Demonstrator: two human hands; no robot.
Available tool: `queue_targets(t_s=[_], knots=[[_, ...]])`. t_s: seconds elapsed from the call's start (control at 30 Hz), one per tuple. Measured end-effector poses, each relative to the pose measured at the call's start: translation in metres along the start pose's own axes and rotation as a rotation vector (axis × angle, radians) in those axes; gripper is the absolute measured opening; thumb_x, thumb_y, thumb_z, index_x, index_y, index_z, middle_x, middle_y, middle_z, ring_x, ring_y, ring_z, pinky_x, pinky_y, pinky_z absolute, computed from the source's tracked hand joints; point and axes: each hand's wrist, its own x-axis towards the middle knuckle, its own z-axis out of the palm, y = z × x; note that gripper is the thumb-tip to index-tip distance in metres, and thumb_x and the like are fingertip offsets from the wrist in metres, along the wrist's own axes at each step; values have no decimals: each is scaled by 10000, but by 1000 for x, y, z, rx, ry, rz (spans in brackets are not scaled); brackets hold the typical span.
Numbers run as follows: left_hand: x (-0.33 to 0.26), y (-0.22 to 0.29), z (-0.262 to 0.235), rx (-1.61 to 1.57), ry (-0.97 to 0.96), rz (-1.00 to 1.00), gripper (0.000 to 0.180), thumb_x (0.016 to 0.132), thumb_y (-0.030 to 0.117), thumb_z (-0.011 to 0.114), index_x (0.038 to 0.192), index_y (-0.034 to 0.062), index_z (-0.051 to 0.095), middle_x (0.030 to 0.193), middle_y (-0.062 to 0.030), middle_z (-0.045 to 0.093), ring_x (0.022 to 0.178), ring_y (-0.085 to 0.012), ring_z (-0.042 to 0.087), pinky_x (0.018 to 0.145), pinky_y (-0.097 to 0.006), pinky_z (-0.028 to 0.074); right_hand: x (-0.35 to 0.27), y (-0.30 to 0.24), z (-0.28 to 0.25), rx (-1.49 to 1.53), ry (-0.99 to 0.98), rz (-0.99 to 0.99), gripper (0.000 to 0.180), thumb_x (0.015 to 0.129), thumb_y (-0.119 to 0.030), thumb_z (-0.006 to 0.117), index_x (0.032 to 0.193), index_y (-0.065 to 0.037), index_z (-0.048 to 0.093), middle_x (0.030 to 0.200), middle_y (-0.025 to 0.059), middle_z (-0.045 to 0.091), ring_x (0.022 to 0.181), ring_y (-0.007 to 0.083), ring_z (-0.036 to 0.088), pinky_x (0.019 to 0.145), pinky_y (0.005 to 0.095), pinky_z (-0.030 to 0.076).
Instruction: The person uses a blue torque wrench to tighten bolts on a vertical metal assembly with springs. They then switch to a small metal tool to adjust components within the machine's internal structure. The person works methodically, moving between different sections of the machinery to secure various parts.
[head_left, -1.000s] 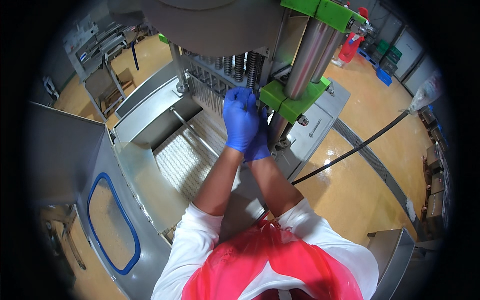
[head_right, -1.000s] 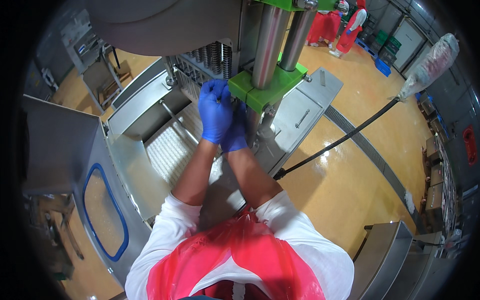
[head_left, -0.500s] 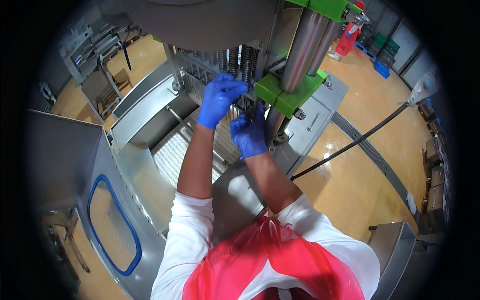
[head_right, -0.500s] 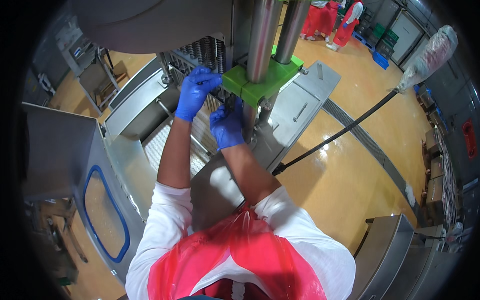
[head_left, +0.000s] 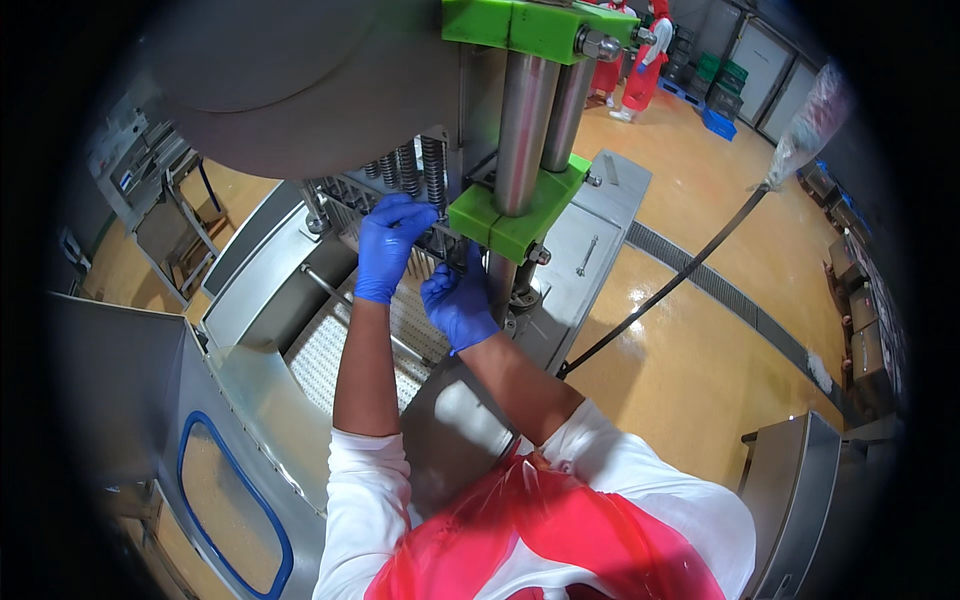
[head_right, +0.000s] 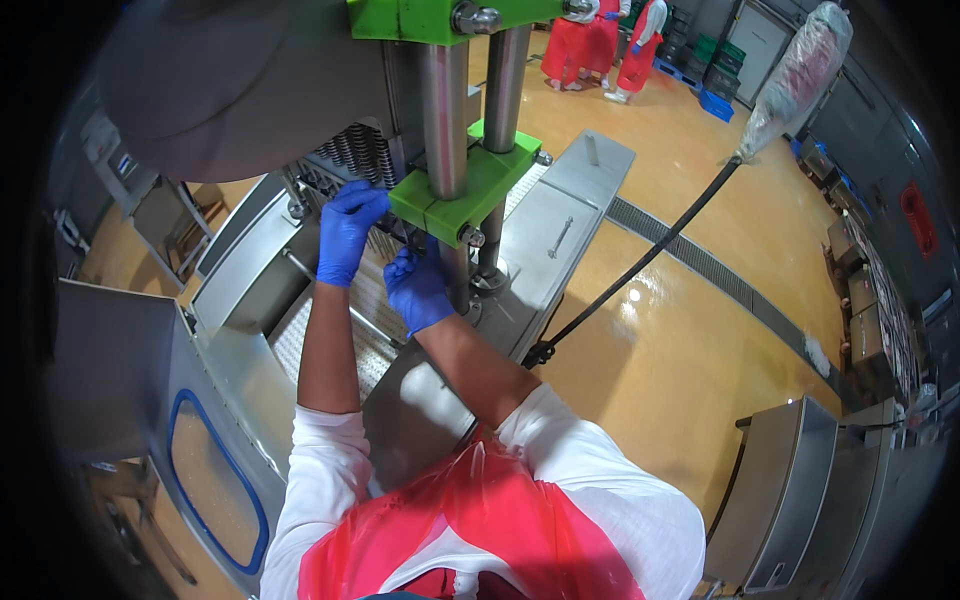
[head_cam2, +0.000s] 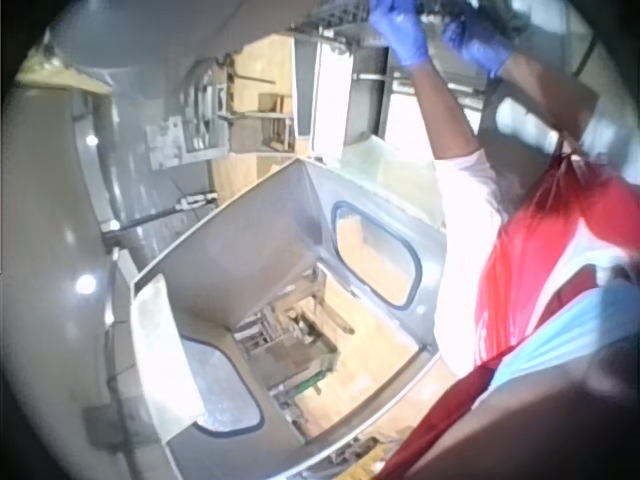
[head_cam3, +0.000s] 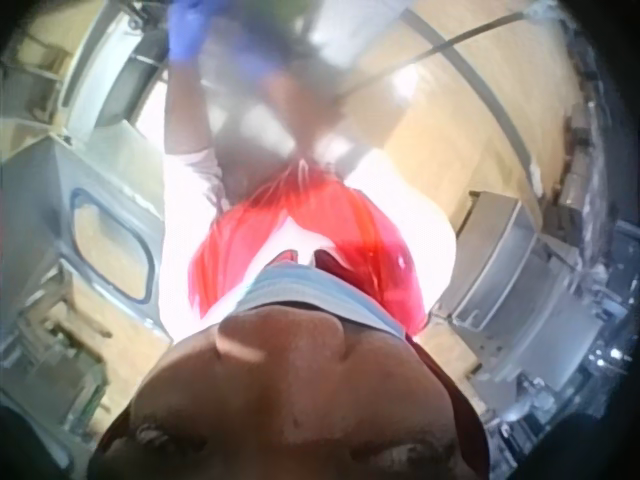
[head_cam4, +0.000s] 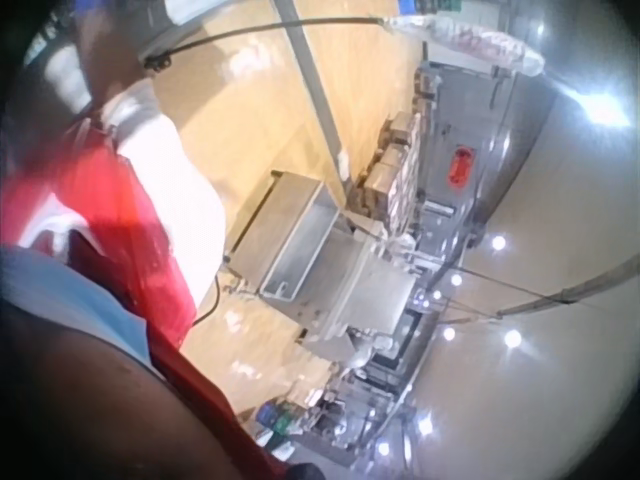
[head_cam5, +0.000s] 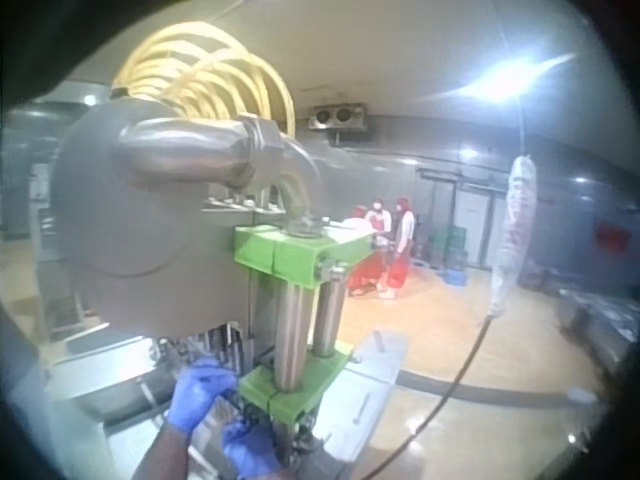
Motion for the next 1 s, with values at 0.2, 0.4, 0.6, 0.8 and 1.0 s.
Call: queue_targets(t_s=[0.2, 0.4, 0.6, 0.8, 1.0], knots=[[6, 8, -15, -69, -60, -159, 172, 782, 70, 787, 926, -24, 777, 867, -102, 692, 880, -173, 640, 805, -291, 496, 0, 6, -2, 3, -19, 27, 526, 890, -609, 679, 688, -159, 499, 570, -20, 490, 468, 86, 452, 482, 233, 401], [-25, 7, 42, 198, 289, 100, 170, 866, 81, 719, 971, -50, 753, 1037, -131, 692, 943, -221, 660, 859, -323, 518, 44, -24, -35, -55, -531, 74, 460, 982, -587, 533, 923, -138, 609, 745, 22, 611, 615, 117, 572, 576, 288, 486], [-35, 31, 50, 306, 322, 86, 144, 852, 50, 720, 918, -77, 704, 990, -157, 623, 903, -291, 628, 843, -360, 493, 21, -2, -13, -105, -474, -13, 541, 1060, -518, 358, 1345, -84, 512, 1204, 99, 580, 1018, 201, 573, 869, 352, 460], [-30, 32, 45, 294, 269, 99, 123, 853, 28, 707, 819, -77, 654, 964, -141, 605, 882, -269, 620, 818, -348, 487, -6, 9, 4, -99, -364, -27, 449, 1075, -449, 360, 1255, -108, 589, 1076, 61, 674, 887, 158, 667, 766, 305, 548], [-36, 29, 47, 305, 340, 145, 142, 867, 58, 706, 952, -55, 722, 999, -152, 641, 903, -292, 653, 830, -364, 515, -4, 5, -5, 1205, -407, 728, 455, 1081, -421, 347, 1332, -92, 536, 1271, 113, 613, 1133, 198, 610, 984, 354, 481]])
